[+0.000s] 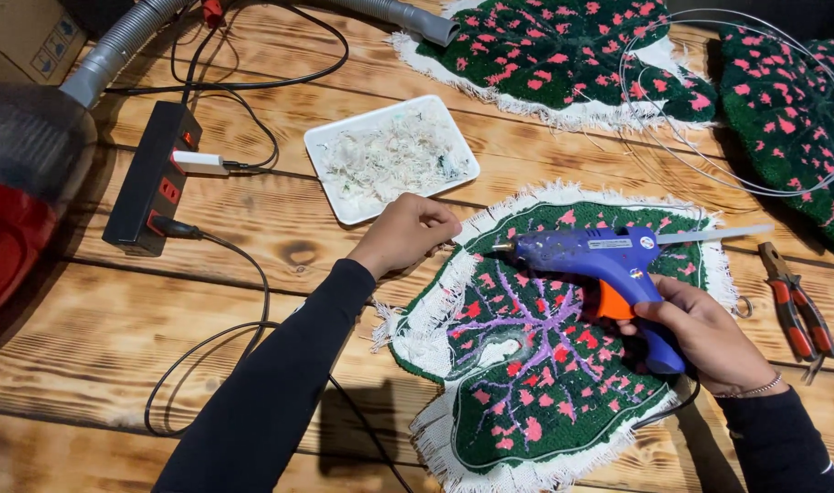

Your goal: Apply hot glue and attach decorative elements to a leaf-shaped rug.

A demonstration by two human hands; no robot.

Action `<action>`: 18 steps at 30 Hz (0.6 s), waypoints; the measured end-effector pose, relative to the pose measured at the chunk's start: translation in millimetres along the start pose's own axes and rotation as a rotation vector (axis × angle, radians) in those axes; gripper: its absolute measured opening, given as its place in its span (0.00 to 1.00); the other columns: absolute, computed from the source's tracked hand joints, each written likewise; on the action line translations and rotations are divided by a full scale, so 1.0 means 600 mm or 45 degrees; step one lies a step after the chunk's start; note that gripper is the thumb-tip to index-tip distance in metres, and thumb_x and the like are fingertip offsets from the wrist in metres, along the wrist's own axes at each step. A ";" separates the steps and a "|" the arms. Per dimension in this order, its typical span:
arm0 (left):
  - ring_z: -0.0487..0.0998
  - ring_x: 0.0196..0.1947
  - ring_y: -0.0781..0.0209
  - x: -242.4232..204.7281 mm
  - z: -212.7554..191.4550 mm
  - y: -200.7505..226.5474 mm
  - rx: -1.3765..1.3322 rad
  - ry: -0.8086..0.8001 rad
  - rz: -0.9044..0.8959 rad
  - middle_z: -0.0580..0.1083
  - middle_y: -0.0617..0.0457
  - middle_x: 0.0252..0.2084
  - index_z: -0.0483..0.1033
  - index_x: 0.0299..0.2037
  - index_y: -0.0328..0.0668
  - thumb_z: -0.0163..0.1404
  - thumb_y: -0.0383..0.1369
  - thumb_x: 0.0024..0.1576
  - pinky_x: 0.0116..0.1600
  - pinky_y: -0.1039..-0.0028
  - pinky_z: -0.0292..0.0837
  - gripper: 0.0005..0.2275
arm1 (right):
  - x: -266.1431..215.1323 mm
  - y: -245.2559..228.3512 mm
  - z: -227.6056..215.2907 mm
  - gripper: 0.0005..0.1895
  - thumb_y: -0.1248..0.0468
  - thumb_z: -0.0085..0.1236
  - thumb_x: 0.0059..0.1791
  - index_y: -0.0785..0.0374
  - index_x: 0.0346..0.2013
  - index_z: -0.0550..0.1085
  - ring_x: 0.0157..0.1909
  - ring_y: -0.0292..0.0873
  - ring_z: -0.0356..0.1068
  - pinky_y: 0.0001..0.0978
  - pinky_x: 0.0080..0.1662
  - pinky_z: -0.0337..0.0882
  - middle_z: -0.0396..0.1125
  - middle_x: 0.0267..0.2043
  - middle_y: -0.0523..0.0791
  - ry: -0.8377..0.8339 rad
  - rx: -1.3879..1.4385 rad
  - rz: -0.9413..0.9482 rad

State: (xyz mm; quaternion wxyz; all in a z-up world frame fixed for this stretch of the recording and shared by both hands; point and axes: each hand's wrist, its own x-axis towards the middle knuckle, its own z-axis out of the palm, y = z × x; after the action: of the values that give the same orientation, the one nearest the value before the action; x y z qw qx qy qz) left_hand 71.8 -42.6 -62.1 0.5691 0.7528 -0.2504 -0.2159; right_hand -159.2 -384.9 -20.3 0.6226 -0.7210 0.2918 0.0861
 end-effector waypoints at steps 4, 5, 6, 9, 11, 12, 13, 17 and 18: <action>0.75 0.23 0.73 -0.005 -0.004 0.017 -0.010 -0.032 -0.020 0.80 0.57 0.27 0.84 0.36 0.36 0.59 0.34 0.56 0.30 0.78 0.72 0.08 | 0.001 0.020 -0.020 0.26 0.70 0.50 0.49 0.67 0.63 0.68 0.31 0.40 0.69 0.33 0.31 0.71 0.70 0.41 0.49 -0.157 0.241 -0.186; 0.74 0.23 0.73 -0.007 -0.006 0.022 0.000 -0.040 -0.048 0.79 0.56 0.27 0.84 0.36 0.36 0.58 0.34 0.56 0.30 0.77 0.71 0.08 | -0.005 0.013 -0.016 0.30 0.70 0.50 0.47 0.64 0.66 0.68 0.30 0.41 0.69 0.34 0.30 0.72 0.71 0.44 0.47 -0.221 0.330 -0.250; 0.74 0.23 0.73 -0.004 -0.006 0.014 0.000 -0.039 -0.051 0.79 0.56 0.27 0.84 0.36 0.36 0.58 0.34 0.56 0.30 0.77 0.71 0.08 | -0.011 -0.002 -0.004 0.30 0.70 0.50 0.47 0.64 0.66 0.68 0.30 0.41 0.69 0.34 0.30 0.72 0.71 0.44 0.47 -0.223 0.331 -0.247; 0.75 0.24 0.74 0.001 -0.006 -0.003 0.003 -0.037 0.005 0.80 0.57 0.28 0.84 0.36 0.36 0.59 0.34 0.56 0.32 0.78 0.72 0.08 | -0.015 -0.027 0.017 0.27 0.70 0.50 0.43 0.71 0.59 0.71 0.30 0.39 0.67 0.30 0.34 0.71 0.74 0.50 0.48 -0.391 0.354 -0.318; 0.76 0.25 0.76 0.002 -0.005 -0.008 0.000 -0.036 0.090 0.81 0.58 0.28 0.84 0.35 0.36 0.59 0.34 0.56 0.32 0.79 0.73 0.08 | -0.001 -0.016 0.013 0.22 0.69 0.51 0.47 0.68 0.56 0.71 0.30 0.41 0.66 0.32 0.32 0.68 0.68 0.38 0.48 -0.176 0.233 -0.189; 0.76 0.25 0.76 -0.001 -0.006 -0.004 -0.002 -0.035 0.086 0.81 0.58 0.28 0.84 0.35 0.36 0.59 0.34 0.56 0.32 0.79 0.73 0.08 | -0.006 -0.028 0.027 0.22 0.69 0.51 0.47 0.68 0.56 0.71 0.30 0.41 0.66 0.32 0.32 0.68 0.68 0.38 0.48 -0.178 0.231 -0.185; 0.75 0.24 0.75 -0.003 -0.007 -0.001 -0.014 -0.046 0.070 0.80 0.59 0.28 0.84 0.35 0.36 0.58 0.34 0.56 0.30 0.79 0.72 0.08 | -0.011 -0.039 0.040 0.21 0.69 0.52 0.48 0.69 0.57 0.70 0.32 0.40 0.68 0.32 0.35 0.69 0.69 0.41 0.49 -0.166 0.180 -0.210; 0.73 0.21 0.74 -0.006 -0.010 0.005 -0.047 -0.071 0.016 0.78 0.59 0.26 0.83 0.34 0.36 0.58 0.33 0.56 0.27 0.77 0.69 0.08 | -0.030 -0.085 0.078 0.23 0.68 0.51 0.48 0.65 0.59 0.68 0.41 0.43 0.76 0.37 0.41 0.77 0.73 0.46 0.51 -0.117 0.187 -0.089; 0.73 0.21 0.74 -0.006 -0.010 0.006 -0.051 -0.071 0.013 0.78 0.59 0.26 0.83 0.34 0.36 0.58 0.33 0.56 0.27 0.77 0.69 0.08 | -0.034 -0.094 0.085 0.23 0.68 0.51 0.48 0.65 0.59 0.68 0.41 0.43 0.76 0.37 0.41 0.77 0.73 0.46 0.51 -0.118 0.184 -0.085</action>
State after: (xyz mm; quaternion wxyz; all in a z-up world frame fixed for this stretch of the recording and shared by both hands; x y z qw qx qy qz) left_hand 72.1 -36.5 -56.6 0.5780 0.7338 -0.2656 -0.2387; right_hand -133.8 -327.1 26.6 0.6884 -0.6787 0.2440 0.0772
